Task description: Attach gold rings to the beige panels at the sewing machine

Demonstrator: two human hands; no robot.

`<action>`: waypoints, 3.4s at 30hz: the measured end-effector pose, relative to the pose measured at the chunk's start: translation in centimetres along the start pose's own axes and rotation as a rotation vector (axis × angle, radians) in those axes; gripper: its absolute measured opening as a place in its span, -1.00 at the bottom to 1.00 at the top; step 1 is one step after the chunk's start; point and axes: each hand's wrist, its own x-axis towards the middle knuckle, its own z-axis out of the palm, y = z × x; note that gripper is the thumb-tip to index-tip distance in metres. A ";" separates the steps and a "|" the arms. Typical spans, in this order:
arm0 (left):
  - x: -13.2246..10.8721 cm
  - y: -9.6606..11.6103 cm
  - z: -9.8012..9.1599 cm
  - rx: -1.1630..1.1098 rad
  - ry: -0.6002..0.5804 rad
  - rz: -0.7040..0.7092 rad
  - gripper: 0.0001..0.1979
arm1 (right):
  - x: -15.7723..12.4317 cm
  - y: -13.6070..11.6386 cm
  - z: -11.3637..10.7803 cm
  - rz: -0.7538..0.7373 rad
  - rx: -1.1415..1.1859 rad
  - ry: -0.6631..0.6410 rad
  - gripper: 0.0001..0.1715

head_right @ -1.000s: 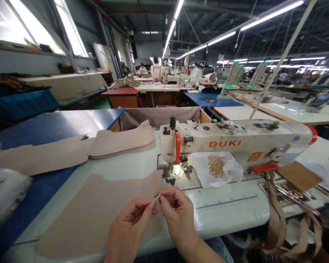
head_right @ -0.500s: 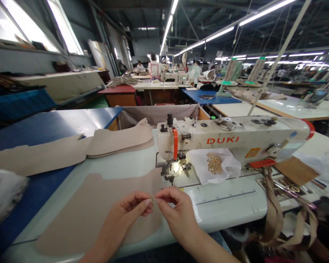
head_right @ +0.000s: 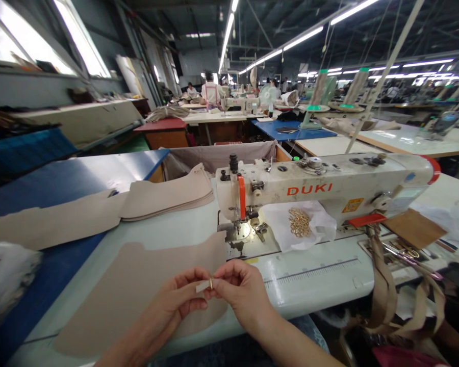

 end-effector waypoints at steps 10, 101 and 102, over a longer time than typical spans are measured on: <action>0.2 1.1 -0.6 0.549 0.074 0.132 -0.92 | -1.5 -0.2 0.4 -0.162 -0.336 -0.054 -0.82; 0.2 -0.8 -0.5 0.389 0.280 0.353 -0.77 | 0.3 -0.1 -1.1 0.008 -0.313 0.052 -0.97; 0.3 -0.8 -0.6 0.377 0.261 0.321 -0.75 | 0.4 0.1 -1.2 0.022 -0.314 0.047 -0.97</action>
